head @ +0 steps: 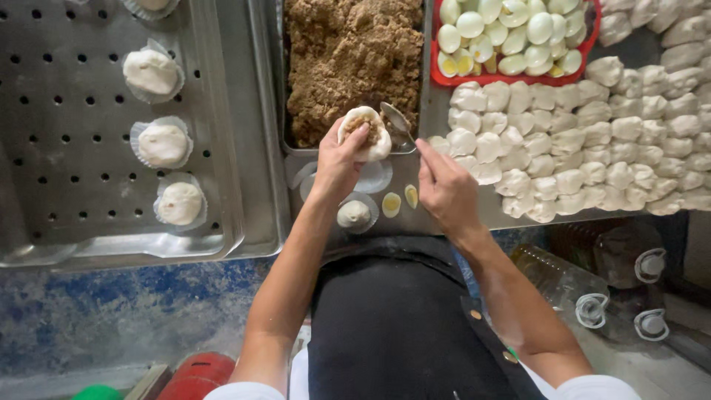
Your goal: The person prepares siopao by filling dough wrappers with meat and egg slices, sealing them, and placing them into a steamer tray.
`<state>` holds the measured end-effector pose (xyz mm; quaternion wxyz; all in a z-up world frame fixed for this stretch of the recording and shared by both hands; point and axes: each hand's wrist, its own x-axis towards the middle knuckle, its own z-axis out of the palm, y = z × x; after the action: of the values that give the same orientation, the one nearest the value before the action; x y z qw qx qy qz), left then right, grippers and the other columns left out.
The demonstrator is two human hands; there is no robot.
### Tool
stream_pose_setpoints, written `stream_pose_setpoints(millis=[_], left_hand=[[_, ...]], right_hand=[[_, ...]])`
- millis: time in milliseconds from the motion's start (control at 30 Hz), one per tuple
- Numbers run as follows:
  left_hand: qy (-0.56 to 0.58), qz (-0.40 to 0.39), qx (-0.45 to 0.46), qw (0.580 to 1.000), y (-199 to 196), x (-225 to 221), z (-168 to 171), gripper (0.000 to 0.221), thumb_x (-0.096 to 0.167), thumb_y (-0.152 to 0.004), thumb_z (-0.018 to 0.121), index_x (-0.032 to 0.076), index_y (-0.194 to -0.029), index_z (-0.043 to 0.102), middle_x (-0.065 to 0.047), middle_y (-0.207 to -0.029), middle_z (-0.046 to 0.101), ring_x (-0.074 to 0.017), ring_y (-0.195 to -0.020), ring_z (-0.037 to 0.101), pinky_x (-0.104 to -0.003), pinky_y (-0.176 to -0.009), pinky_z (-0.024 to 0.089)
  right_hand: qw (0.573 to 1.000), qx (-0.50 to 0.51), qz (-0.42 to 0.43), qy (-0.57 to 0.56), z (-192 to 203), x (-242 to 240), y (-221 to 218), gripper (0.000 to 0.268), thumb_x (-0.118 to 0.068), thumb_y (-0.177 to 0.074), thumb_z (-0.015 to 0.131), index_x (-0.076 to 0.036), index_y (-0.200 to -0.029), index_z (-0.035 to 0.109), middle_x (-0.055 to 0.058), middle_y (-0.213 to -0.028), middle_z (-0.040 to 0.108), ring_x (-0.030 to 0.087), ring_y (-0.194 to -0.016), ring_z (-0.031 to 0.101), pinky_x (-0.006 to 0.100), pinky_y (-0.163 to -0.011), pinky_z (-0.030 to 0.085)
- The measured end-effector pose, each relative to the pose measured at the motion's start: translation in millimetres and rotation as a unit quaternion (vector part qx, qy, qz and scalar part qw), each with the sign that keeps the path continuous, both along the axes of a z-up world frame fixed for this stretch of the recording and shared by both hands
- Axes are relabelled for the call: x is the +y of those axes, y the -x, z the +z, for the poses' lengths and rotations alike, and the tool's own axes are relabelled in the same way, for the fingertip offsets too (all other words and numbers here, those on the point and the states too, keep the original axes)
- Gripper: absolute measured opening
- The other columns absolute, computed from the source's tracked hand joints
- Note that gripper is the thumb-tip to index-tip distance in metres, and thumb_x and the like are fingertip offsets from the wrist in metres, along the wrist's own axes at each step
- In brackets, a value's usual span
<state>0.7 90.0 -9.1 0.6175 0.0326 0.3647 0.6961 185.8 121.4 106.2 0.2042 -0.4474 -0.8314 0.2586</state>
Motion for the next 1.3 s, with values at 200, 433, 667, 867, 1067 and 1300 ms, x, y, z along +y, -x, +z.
stream_pose_setpoints(millis=[200,433,667,867,1067,1300], left_hand=[[-0.008,-0.001,-0.003,1.000,4,-9,8,0.030,0.006,-0.101,0.067,-0.002,-0.129,0.060,-0.011,-0.111,0.069,-0.0193,-0.097,0.071,-0.035,-0.082,0.063],[0.026,-0.026,-0.085,0.996,15,-17,20,0.031,0.016,-0.100,0.057,-0.001,-0.127,0.059,-0.012,-0.110,0.071,-0.0226,-0.098,0.073,-0.039,-0.083,0.063],[0.039,-0.037,0.015,0.998,9,-15,0,0.030,0.009,-0.103,0.061,0.000,-0.132,0.061,-0.010,-0.112,0.069,-0.0177,-0.097,0.069,-0.036,-0.084,0.061],[0.046,-0.041,0.006,0.998,11,-13,-1,0.030,0.009,-0.102,0.062,-0.002,-0.130,0.060,-0.011,-0.114,0.069,-0.0190,-0.100,0.070,-0.038,-0.088,0.062],[0.039,-0.044,-0.153,0.986,27,-19,9,0.043,0.020,-0.095,0.055,0.001,-0.134,0.053,-0.016,-0.119,0.068,-0.0280,-0.106,0.072,-0.044,-0.091,0.062],[-0.028,-0.067,-0.039,0.997,28,-23,3,0.044,0.015,-0.104,0.064,0.003,-0.145,0.050,-0.013,-0.130,0.063,-0.0253,-0.118,0.066,-0.044,-0.102,0.058]], right_hand=[[0.999,-0.010,0.013,0.029,6,0,1,0.032,-0.007,-0.099,0.064,-0.008,-0.130,0.070,0.017,-0.099,0.072,0.035,-0.083,0.070,0.044,-0.071,0.055],[0.998,0.018,0.028,0.058,12,-2,0,0.032,-0.007,-0.098,0.063,-0.009,-0.129,0.071,0.016,-0.092,0.071,0.033,-0.079,0.070,0.042,-0.070,0.055],[0.997,-0.001,0.025,0.077,4,-2,-3,0.038,-0.007,-0.094,0.063,-0.010,-0.131,0.071,0.013,-0.084,0.071,0.030,-0.071,0.069,0.041,-0.066,0.055],[0.999,0.034,-0.008,0.022,0,3,-7,0.031,-0.008,-0.103,0.062,-0.008,-0.133,0.069,0.016,-0.100,0.072,0.031,-0.082,0.069,0.040,-0.071,0.055],[0.986,-0.016,-0.043,0.161,-31,9,-17,0.031,-0.013,-0.099,0.059,-0.010,-0.128,0.071,0.013,-0.093,0.076,0.030,-0.063,0.071,0.037,-0.057,0.055],[0.993,0.004,-0.026,0.116,-95,56,-5,0.025,-0.018,-0.096,0.066,-0.007,-0.117,0.075,0.019,-0.103,0.076,0.036,-0.094,0.074,0.041,-0.081,0.058]])
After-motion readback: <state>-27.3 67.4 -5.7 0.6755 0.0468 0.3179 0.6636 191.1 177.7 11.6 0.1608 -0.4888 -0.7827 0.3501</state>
